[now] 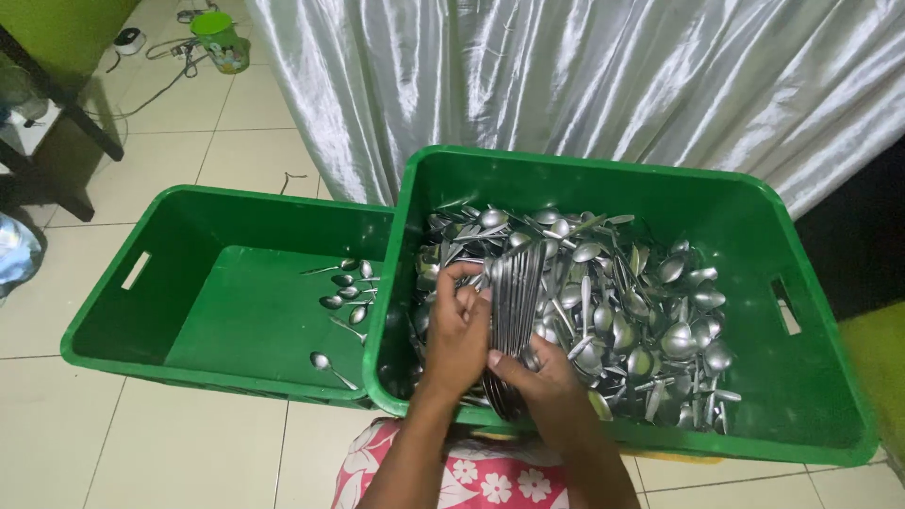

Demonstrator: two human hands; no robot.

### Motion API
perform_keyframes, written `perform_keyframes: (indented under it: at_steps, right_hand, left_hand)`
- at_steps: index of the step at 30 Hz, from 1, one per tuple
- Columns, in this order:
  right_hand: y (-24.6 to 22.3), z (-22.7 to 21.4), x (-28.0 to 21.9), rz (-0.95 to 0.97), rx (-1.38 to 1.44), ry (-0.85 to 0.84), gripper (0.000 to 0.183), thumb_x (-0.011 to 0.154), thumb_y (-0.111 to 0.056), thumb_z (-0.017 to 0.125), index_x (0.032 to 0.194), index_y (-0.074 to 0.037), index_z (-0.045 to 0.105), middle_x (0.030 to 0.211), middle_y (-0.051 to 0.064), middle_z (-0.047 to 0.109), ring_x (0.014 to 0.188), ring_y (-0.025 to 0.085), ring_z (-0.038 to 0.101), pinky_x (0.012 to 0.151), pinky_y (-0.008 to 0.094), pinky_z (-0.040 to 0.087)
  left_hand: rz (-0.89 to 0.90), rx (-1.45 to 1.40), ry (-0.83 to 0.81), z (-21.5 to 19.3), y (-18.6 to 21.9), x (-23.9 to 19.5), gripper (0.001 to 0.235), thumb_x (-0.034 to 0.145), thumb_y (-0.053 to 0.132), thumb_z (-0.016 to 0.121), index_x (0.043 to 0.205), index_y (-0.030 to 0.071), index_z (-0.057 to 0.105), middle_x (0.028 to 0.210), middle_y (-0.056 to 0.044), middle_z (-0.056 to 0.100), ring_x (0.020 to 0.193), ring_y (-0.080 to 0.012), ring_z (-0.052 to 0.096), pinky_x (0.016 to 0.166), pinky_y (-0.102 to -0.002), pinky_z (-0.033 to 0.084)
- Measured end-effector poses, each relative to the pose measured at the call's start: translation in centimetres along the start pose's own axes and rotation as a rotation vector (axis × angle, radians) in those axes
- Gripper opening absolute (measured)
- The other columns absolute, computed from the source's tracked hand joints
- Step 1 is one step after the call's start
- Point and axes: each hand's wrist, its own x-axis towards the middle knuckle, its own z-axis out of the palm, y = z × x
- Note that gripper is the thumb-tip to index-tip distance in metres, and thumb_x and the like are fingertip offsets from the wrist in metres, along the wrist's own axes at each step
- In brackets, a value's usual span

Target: The person sits on the floor and sorts a large pile of metal spoons in a green bin, separating them into smaller groups and moving some to an adjacent bin. The person then gathers a bundle of spoons and secures them with a rubber band.

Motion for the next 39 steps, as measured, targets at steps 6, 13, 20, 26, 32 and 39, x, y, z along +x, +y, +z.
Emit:
perform_keyframes:
  at_steps: [6, 13, 20, 26, 32, 39]
  right_hand:
    - [1.4, -1.1, 1.2, 0.053, 0.005, 0.096, 0.058, 0.089, -0.013, 0.063, 0.137, 0.017, 0.051, 0.103, 0.030, 0.076, 0.082, 0.029, 0.071, 0.073, 0.035, 0.055]
    - [0.4, -0.6, 0.2, -0.015, -0.105, 0.076, 0.052, 0.085, -0.022, 0.060, 0.125, 0.011, 0.066, 0.113, 0.023, 0.079, 0.100, 0.028, 0.073, 0.095, 0.037, 0.054]
    - [2.1, -1.7, 1.6, -0.030, -0.015, 0.043, 0.043, 0.090, -0.016, 0.061, 0.123, 0.013, 0.064, 0.093, 0.027, 0.077, 0.072, 0.029, 0.070, 0.064, 0.034, 0.053]
    - [1.8, -1.3, 1.2, -0.075, 0.126, 0.022, 0.035, 0.093, -0.017, 0.064, 0.114, 0.010, 0.068, 0.093, 0.021, 0.074, 0.080, 0.025, 0.066, 0.077, 0.034, 0.049]
    - [1.8, -0.9, 1.2, -0.150, 0.178, -0.076, 0.027, 0.096, -0.014, 0.062, 0.109, 0.009, 0.067, 0.082, 0.017, 0.070, 0.066, 0.022, 0.063, 0.063, 0.033, 0.051]
    - [0.2, -0.5, 0.4, -0.010, -0.306, 0.075, 0.075, 0.090, -0.044, 0.058, 0.139, 0.012, 0.050, 0.139, 0.032, 0.063, 0.131, 0.035, 0.066, 0.114, 0.046, 0.049]
  left_hand:
    - [0.227, 0.232, 0.127, 1.5, 2.6, -1.2, 0.028, 0.104, 0.019, 0.037, 0.124, 0.007, 0.054, 0.064, 0.000, 0.056, 0.047, -0.0143, 0.049, 0.046, -0.036, 0.039]
    - [0.216, 0.248, 0.161, 1.8, 1.2, -0.9, 0.028, 0.102, 0.022, 0.045, 0.122, 0.005, 0.055, 0.089, -0.002, 0.052, 0.077, -0.0140, 0.049, 0.069, -0.031, 0.044]
    - [-0.126, 0.043, -0.216, 0.8, 2.5, -0.8, 0.026, 0.091, 0.024, 0.066, 0.105, 0.003, 0.073, 0.086, -0.006, 0.074, 0.072, -0.0135, 0.064, 0.070, -0.027, 0.055]
    - [-0.235, -0.162, -0.182, 0.3, 1.5, -0.6, 0.019, 0.095, 0.020, 0.069, 0.093, 0.002, 0.069, 0.064, 0.000, 0.056, 0.048, -0.0079, 0.042, 0.042, -0.024, 0.035]
    - [-0.267, -0.305, -0.178, -0.1, 0.5, -0.3, 0.020, 0.093, 0.016, 0.074, 0.090, -0.002, 0.065, 0.063, -0.003, 0.056, 0.037, -0.0080, 0.041, 0.030, -0.023, 0.033]
    - [-0.240, -0.019, -0.092, -0.1, 3.8, -0.8, 0.026, 0.088, 0.023, 0.076, 0.092, -0.002, 0.073, 0.060, -0.006, 0.062, 0.034, -0.0111, 0.044, 0.027, -0.025, 0.035]
